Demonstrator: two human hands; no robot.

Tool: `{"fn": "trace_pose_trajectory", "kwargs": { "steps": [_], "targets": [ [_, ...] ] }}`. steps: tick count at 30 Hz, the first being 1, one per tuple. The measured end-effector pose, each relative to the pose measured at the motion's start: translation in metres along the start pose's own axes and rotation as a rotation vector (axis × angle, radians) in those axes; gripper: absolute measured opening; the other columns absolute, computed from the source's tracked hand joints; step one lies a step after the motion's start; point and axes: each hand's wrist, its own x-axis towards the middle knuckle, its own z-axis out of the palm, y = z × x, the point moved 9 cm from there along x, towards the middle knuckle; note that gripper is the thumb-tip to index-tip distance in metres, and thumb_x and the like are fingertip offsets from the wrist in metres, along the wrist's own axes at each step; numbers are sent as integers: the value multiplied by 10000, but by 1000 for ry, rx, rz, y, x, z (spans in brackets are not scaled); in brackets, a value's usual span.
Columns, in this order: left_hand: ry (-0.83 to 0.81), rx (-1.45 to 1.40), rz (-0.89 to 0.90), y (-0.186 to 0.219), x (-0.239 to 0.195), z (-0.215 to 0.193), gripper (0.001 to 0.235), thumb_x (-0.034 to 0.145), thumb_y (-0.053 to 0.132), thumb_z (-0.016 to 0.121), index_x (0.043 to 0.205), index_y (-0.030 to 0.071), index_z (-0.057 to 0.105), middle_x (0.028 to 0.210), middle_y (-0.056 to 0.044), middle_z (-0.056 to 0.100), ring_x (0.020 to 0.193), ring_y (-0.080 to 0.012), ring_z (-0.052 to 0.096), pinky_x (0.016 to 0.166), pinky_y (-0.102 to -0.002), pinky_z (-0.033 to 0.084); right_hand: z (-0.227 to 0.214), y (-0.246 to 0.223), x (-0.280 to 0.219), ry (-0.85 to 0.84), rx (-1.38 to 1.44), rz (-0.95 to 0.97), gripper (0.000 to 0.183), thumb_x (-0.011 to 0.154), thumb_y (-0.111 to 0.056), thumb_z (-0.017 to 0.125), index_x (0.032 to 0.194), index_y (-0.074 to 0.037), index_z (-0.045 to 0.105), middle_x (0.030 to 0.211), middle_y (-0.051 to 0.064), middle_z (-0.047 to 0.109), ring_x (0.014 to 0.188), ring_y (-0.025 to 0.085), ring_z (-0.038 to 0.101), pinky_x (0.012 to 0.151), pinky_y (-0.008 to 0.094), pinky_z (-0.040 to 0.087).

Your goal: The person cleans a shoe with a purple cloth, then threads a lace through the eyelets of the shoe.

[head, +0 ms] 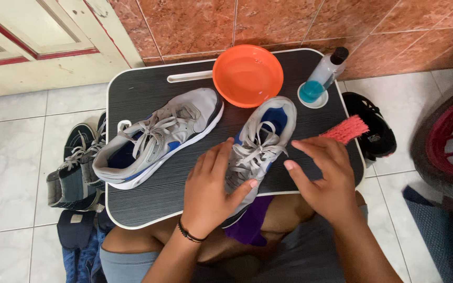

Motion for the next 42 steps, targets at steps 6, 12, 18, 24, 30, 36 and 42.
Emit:
{"fn": "trace_pose_trajectory", "kwargs": {
  "steps": [6, 12, 18, 24, 30, 36, 42],
  "targets": [
    [128, -62, 73, 0, 5, -7, 625, 970, 441, 576, 1410, 11, 463, 1203, -193, 623, 1083, -351, 620, 906, -442, 498, 28, -1, 11, -119, -108, -115, 239, 885, -179, 745, 1107, -99, 713, 1112, 112, 629, 1041, 286, 604, 944, 420, 442],
    [230, -124, 190, 12, 15, -22, 161, 972, 220, 623, 1004, 65, 655, 1087, -116, 629, 980, -307, 624, 838, -416, 521, 30, -5, 22, -111, 0, -114, 52, 905, -83, 703, 955, -80, 716, 992, 97, 659, 961, 256, 633, 909, 377, 460],
    [210, -170, 223, 8, 16, -11, 135, 967, 178, 628, 935, 49, 655, 1093, -121, 619, 995, -326, 607, 857, -440, 519, 32, -16, 29, -244, 27, -69, 62, 946, -124, 597, 918, -87, 639, 968, 56, 687, 934, 235, 644, 889, 372, 437],
    [200, -141, 196, 1, 15, -21, 127, 969, 161, 589, 920, 44, 595, 1086, -123, 611, 1014, -322, 597, 856, -415, 488, 25, 25, 29, -200, 265, 439, 194, 987, -222, 551, 943, -57, 644, 893, 61, 771, 947, 152, 741, 902, 285, 544],
    [226, -146, 194, -10, 13, -40, 100, 841, 83, 623, 822, 66, 526, 960, -105, 603, 902, -287, 614, 759, -390, 476, -3, 47, 48, 61, 827, 405, 174, 1086, -267, 488, 1129, -100, 470, 955, 291, 672, 834, 385, 730, 794, 348, 567],
    [264, -143, 79, -44, 6, -69, 62, 790, 38, 607, 777, 66, 554, 936, -116, 623, 926, -281, 611, 831, -385, 457, -77, 141, 39, 232, 973, 403, 340, 1077, -473, 576, 1302, -228, 649, 1401, -21, 661, 1242, 209, 671, 1197, 429, 600],
    [282, -331, 114, -36, 1, -91, 142, 891, 110, 535, 752, 86, 553, 959, -90, 660, 913, -254, 619, 843, -394, 451, -46, 18, 54, 12, 508, 71, 745, 935, -190, 508, 1615, -94, 219, 1485, 422, 448, 1345, 463, 527, 1212, 512, 466]
  ]
}}
